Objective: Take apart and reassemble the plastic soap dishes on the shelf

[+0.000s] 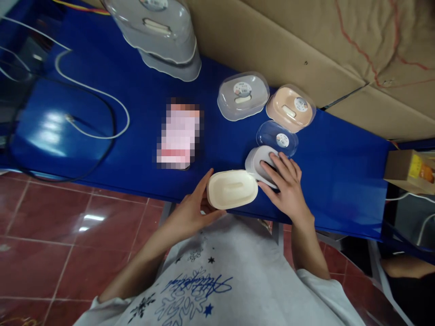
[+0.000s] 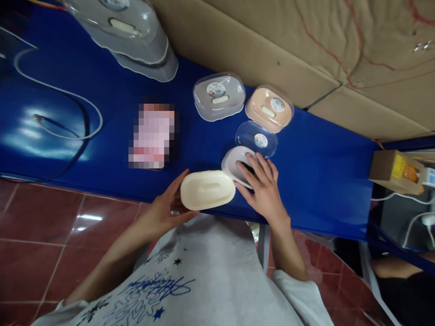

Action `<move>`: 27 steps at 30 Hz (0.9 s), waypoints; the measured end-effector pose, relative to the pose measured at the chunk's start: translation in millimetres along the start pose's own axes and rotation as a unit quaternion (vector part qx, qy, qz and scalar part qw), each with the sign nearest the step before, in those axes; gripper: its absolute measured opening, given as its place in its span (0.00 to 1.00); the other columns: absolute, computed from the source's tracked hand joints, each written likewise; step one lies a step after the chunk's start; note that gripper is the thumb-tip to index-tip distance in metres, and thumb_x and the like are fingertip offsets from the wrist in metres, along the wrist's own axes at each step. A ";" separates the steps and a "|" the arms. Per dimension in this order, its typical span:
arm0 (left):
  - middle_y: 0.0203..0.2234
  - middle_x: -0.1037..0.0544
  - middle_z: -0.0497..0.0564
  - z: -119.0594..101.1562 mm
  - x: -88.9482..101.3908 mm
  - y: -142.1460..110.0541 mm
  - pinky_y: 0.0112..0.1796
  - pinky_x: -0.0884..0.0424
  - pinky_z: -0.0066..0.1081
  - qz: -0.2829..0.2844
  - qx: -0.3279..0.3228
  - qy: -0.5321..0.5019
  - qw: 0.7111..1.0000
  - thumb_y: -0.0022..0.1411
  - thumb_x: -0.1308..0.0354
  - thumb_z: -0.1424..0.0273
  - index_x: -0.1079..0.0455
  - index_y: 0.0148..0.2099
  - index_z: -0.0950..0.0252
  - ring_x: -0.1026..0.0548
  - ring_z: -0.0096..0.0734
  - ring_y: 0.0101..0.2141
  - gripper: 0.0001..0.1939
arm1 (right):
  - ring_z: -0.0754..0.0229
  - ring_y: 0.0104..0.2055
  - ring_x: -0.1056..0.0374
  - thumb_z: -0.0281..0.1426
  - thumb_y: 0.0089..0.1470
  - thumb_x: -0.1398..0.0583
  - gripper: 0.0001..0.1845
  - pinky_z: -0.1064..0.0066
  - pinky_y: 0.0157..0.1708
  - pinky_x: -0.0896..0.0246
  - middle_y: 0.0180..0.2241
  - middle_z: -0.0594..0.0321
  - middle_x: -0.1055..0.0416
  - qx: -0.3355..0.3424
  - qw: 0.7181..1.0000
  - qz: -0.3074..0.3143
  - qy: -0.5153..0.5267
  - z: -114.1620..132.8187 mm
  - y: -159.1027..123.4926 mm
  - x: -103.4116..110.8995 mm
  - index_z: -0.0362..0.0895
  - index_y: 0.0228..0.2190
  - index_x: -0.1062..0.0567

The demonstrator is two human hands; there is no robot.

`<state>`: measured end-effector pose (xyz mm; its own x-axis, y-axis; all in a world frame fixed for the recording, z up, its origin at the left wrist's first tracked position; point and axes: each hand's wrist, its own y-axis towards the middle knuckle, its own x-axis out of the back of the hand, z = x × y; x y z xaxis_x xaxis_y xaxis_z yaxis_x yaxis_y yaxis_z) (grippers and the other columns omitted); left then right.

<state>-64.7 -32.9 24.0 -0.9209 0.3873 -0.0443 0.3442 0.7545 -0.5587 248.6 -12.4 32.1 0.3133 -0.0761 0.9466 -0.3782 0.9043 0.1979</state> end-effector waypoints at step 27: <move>0.73 0.40 0.54 -15.6 -3.8 9.8 0.59 0.21 0.47 -0.080 -0.217 0.208 0.950 0.71 0.33 0.64 0.42 0.76 0.42 0.32 0.49 0.69 0.37 | 0.57 0.53 0.21 0.31 0.68 0.33 0.13 0.59 0.62 0.35 0.47 0.64 0.14 0.099 0.985 -0.039 0.138 62.7 -11.4 -20.1 0.49 0.53 0.20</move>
<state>-54.9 -18.7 31.7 -0.8463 0.3580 0.3944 0.3326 0.9335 -0.1337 192.0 -47.5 26.8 0.5627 0.0000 0.8266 -0.4973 0.7988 0.3385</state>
